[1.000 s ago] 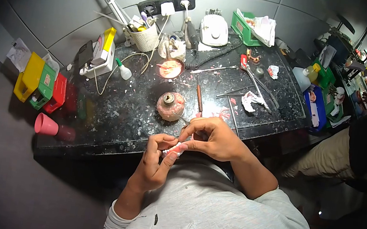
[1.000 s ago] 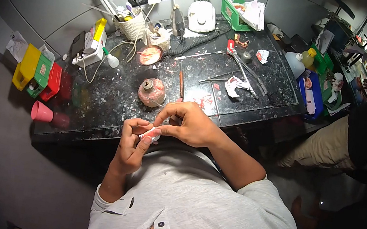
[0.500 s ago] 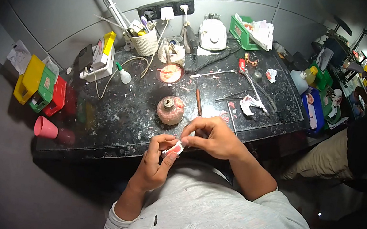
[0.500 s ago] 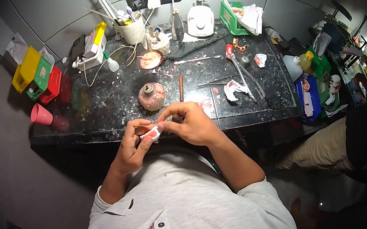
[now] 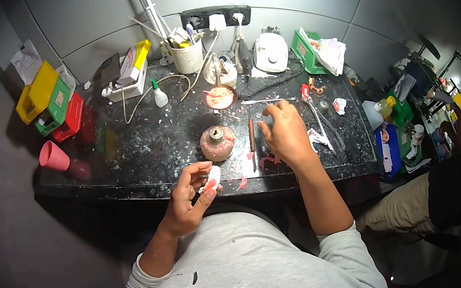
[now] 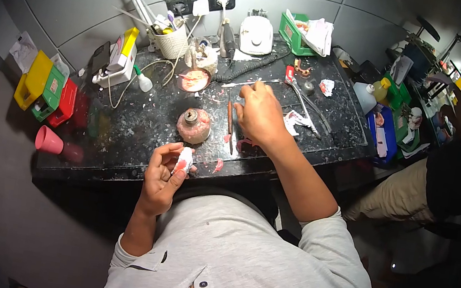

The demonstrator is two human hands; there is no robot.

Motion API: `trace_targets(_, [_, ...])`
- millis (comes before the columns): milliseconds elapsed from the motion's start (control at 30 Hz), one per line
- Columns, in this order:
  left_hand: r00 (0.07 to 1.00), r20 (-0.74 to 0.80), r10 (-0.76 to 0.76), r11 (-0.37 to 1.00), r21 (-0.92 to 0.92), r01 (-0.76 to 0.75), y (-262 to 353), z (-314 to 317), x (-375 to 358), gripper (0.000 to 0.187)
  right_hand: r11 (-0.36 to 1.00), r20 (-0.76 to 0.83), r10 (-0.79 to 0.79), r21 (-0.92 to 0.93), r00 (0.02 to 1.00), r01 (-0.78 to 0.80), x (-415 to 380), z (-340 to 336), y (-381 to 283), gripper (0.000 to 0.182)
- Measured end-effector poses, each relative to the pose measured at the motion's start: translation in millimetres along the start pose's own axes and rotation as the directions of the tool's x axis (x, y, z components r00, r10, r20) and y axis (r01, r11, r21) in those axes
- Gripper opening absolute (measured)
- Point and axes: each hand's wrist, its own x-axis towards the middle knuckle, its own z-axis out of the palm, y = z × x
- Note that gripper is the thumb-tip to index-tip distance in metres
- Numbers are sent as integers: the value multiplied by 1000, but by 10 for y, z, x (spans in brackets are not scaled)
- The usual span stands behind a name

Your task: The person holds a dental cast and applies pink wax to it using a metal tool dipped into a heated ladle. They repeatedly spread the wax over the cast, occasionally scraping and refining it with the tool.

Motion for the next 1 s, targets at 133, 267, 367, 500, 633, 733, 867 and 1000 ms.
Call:
trace_targets(133, [999,-13,-34,999,-26,34,55,-26,-17,54,998,342,65,-35,938,-56,140,106,-142,20])
trace_targets(267, [1000,-30,-9,999,-34,8,56,-49,-16,58,998,306,-14,-55,952,33,138,222,-126,19])
trace_targets(367, [1000,-21,-19,999,-40,18,11,-76,-10,63,974,501,194,8,844,-229,214,-4,-293,23])
trace_targets(500, [997,-38,-70,994,-86,66,-48,-111,16,62,965,324,146,161,935,-207,203,-68,-126,37])
trace_targets(633, [992,-59,-113,983,-151,103,-91,-155,72,58,833,321,136,476,937,-283,256,-322,29,28])
trace_targets(733, [987,-62,-147,978,-160,135,-105,-163,144,55,611,314,-46,760,948,-222,339,-433,182,15])
trace_targets(867, [993,-55,-108,977,-188,96,-194,-158,255,54,415,152,-226,909,962,-46,495,-592,141,11])
trace_targets(1000, [995,-49,-92,981,-176,82,-245,-89,380,53,438,65,-190,899,980,25,655,-611,40,17])
